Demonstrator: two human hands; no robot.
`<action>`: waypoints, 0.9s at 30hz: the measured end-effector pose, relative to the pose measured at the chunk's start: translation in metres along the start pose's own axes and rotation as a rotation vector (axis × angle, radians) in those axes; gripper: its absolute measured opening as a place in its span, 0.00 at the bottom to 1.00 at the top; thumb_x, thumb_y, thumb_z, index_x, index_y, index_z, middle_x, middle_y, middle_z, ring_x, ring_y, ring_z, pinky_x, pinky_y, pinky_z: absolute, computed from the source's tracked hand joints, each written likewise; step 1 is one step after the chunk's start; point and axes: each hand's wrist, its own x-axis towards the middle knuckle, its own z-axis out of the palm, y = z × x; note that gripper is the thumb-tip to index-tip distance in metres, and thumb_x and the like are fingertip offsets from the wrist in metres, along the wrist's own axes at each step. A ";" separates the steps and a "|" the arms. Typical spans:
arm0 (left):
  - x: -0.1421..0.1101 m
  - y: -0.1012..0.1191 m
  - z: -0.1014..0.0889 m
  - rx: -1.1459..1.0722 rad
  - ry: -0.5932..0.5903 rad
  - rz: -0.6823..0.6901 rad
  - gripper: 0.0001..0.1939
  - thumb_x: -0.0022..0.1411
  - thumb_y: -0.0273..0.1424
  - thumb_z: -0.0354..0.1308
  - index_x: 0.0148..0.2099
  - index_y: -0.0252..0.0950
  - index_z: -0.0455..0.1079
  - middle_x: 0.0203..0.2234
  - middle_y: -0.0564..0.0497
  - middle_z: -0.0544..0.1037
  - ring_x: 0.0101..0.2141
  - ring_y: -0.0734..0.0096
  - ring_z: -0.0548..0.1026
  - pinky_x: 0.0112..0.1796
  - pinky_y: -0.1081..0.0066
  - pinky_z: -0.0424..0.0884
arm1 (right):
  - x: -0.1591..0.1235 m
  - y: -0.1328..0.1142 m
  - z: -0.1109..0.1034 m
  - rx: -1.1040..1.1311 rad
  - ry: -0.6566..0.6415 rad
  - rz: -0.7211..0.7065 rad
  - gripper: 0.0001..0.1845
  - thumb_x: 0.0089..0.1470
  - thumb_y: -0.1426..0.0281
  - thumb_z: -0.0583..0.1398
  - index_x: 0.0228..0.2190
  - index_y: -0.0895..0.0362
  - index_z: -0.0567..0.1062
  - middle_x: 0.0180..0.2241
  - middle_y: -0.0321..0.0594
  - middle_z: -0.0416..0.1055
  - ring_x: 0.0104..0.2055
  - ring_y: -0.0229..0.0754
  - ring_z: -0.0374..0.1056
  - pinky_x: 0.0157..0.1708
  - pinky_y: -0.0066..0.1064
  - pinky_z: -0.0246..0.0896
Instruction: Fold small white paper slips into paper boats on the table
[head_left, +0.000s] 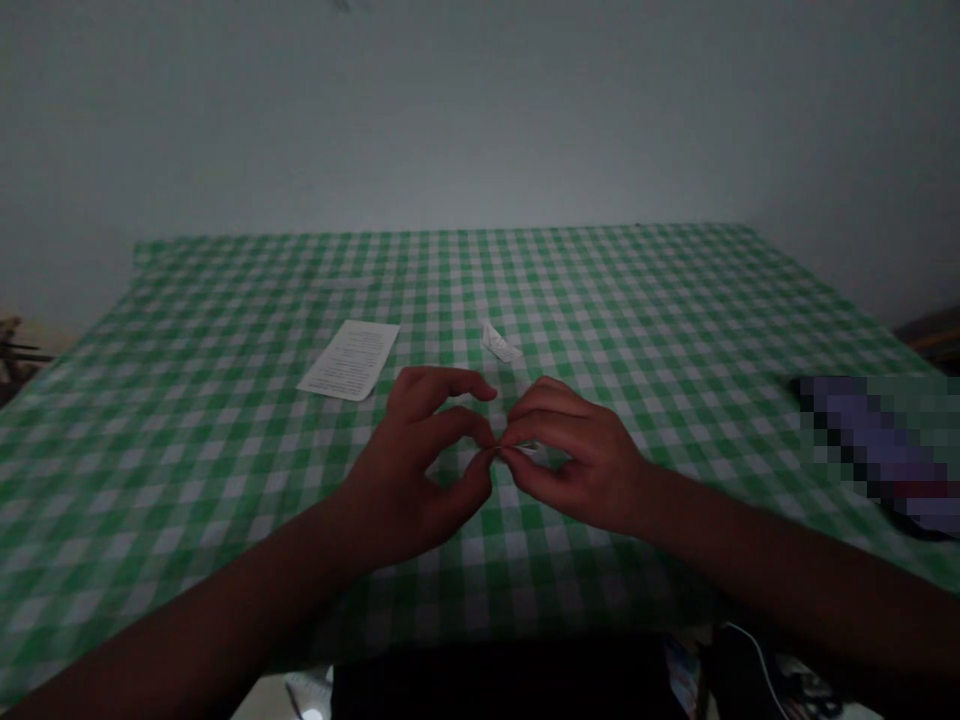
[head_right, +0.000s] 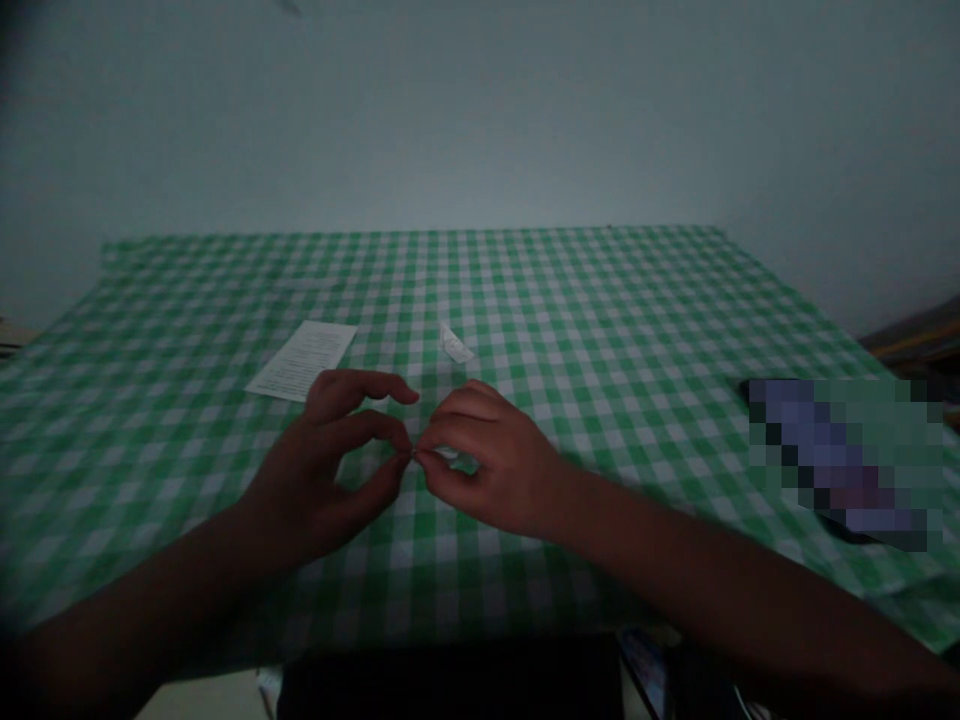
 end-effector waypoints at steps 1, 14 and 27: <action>0.000 0.000 0.000 0.005 0.003 0.001 0.05 0.60 0.24 0.58 0.37 0.40 0.69 0.49 0.49 0.73 0.52 0.60 0.69 0.52 0.55 0.64 | 0.000 0.000 0.000 -0.001 0.003 -0.005 0.05 0.58 0.75 0.59 0.34 0.53 0.74 0.30 0.38 0.72 0.35 0.41 0.68 0.39 0.39 0.66; 0.002 -0.006 -0.001 0.090 0.063 0.066 0.05 0.61 0.23 0.57 0.36 0.38 0.68 0.49 0.48 0.74 0.50 0.59 0.70 0.52 0.54 0.63 | 0.000 0.008 -0.008 -0.046 0.034 0.084 0.03 0.58 0.74 0.62 0.33 0.53 0.75 0.31 0.38 0.74 0.36 0.42 0.69 0.39 0.39 0.67; 0.001 -0.013 0.004 -0.009 -0.010 -0.039 0.04 0.62 0.23 0.57 0.36 0.38 0.67 0.50 0.49 0.73 0.52 0.61 0.68 0.53 0.57 0.63 | 0.001 0.009 -0.014 -0.022 -0.042 0.160 0.05 0.59 0.70 0.63 0.30 0.55 0.74 0.29 0.37 0.73 0.36 0.40 0.68 0.40 0.37 0.65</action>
